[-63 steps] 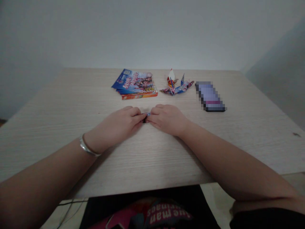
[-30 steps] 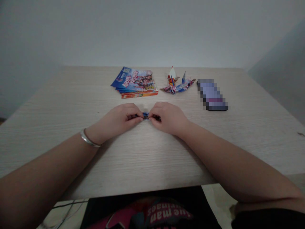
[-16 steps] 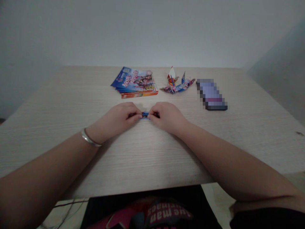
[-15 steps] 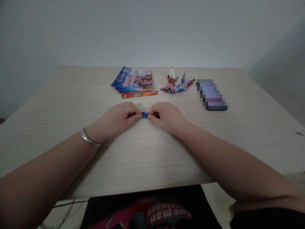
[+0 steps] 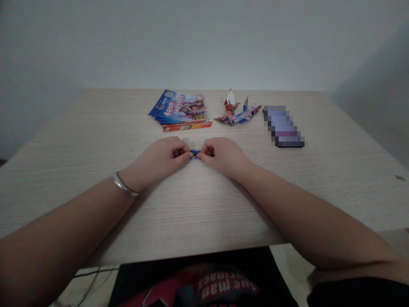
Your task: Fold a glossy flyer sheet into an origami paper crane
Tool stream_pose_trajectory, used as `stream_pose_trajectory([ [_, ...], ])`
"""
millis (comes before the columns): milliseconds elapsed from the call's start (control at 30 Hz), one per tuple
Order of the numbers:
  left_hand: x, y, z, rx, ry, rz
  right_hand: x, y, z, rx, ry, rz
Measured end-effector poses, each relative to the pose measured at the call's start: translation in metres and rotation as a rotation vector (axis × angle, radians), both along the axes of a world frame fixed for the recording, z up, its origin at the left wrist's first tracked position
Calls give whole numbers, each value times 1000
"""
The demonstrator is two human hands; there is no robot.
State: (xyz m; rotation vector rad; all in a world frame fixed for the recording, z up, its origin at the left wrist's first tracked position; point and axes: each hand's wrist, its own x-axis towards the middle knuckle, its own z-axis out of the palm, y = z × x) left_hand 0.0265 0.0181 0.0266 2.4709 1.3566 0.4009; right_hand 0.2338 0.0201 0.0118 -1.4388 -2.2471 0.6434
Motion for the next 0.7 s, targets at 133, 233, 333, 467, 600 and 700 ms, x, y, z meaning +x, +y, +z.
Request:
stream_pose_trajectory([
  [133, 4, -1, -1, 65, 63, 22, 0, -1, 0, -1, 13, -4],
  [233, 4, -1, -2, 79, 72, 25, 5, -3, 1, 39, 45, 36],
  [333, 3, -2, -4, 65, 64, 17, 9, -6, 3, 165, -54, 102],
  [467, 3, -3, -7, 50, 35, 16, 10, -7, 5, 239, -144, 127],
  [600, 3, -3, -8, 22, -5, 32, 8, -7, 5, 288, -183, 174],
  [700, 1, -3, -8, -3, -49, 3, 8, -7, 4, 319, -216, 191],
])
